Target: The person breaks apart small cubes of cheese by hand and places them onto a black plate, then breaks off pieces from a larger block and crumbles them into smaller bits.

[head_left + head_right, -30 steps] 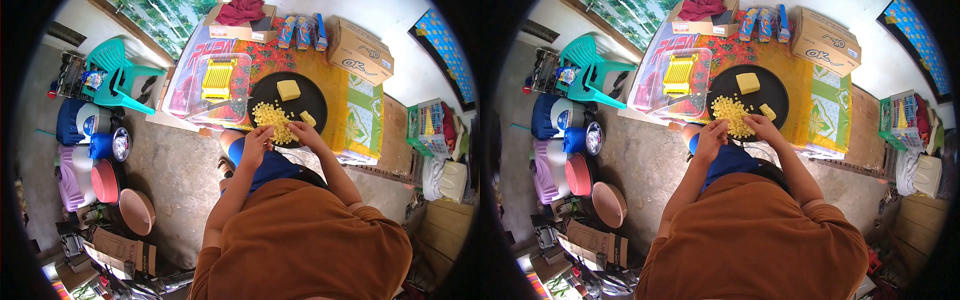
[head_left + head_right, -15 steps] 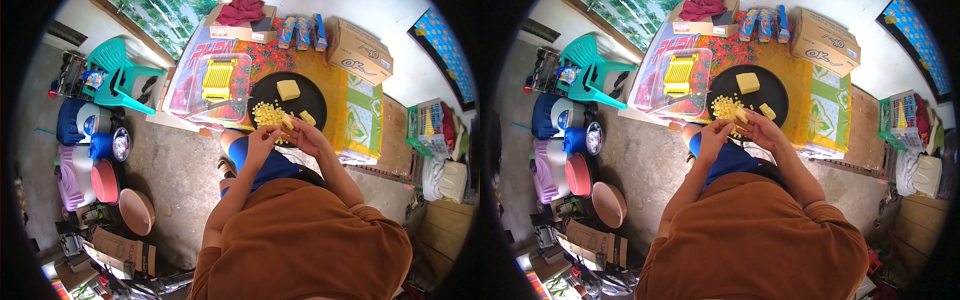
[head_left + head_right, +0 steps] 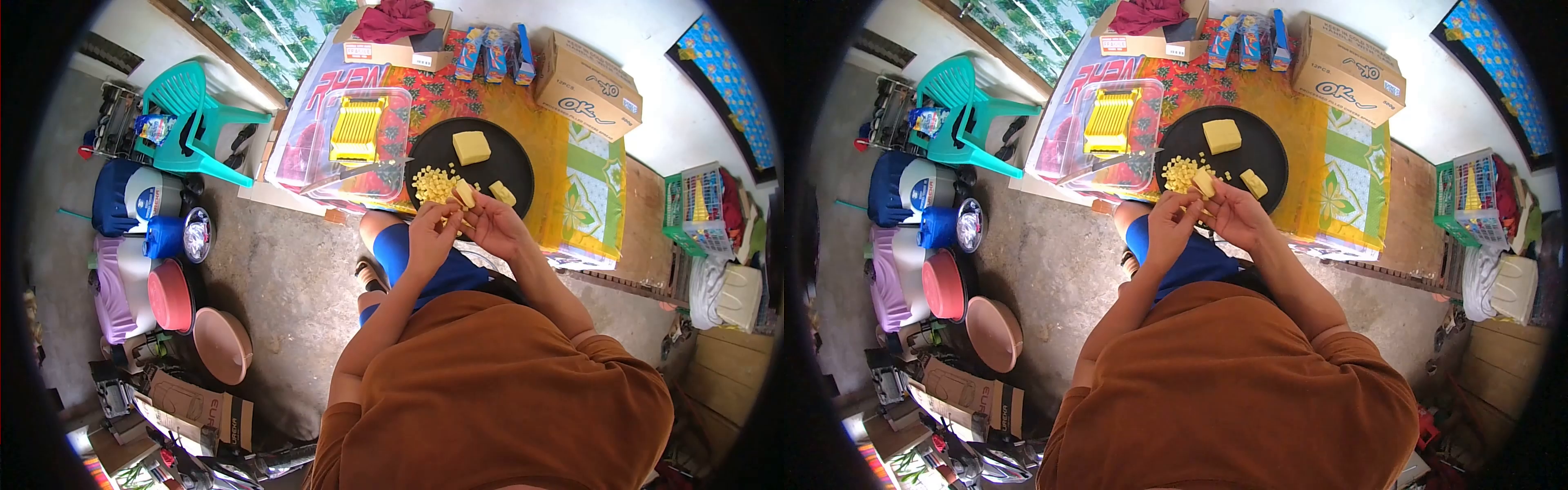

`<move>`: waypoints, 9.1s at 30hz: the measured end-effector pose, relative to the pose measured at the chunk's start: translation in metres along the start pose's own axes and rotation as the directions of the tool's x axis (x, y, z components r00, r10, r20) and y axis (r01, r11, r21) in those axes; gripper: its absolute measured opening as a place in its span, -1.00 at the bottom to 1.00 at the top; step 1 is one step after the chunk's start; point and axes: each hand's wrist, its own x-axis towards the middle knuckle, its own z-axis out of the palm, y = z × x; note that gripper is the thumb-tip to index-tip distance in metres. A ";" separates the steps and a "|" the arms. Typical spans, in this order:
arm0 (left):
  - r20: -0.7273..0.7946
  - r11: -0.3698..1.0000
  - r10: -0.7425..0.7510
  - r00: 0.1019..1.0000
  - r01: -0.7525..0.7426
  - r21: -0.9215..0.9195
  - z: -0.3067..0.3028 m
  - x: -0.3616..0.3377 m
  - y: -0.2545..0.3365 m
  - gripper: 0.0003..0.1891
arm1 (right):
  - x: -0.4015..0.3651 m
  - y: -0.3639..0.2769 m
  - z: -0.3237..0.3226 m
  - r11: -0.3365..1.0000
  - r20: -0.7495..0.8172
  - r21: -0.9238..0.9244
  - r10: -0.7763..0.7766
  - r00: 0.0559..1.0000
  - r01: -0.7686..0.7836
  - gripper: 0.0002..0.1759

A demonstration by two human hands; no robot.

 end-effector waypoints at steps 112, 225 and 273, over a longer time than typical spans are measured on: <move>0.323 0.780 -0.334 0.885 0.452 -0.433 -0.026 0.002 0.037 -0.80 | -0.026 -0.005 0.035 -0.277 0.570 -0.822 -0.390 0.723 0.498 -0.77; 0.102 0.984 0.152 0.983 -0.160 0.076 -0.008 -0.002 0.031 -0.77 | -0.017 -0.023 0.001 0.577 0.001 -0.817 -0.002 1.000 0.002 -0.75; 0.280 0.563 -0.481 0.831 0.538 -0.628 -0.023 0.005 -0.004 -0.79 | 0.010 -0.005 -0.043 -0.248 0.120 -0.969 -0.485 0.866 -0.005 -0.57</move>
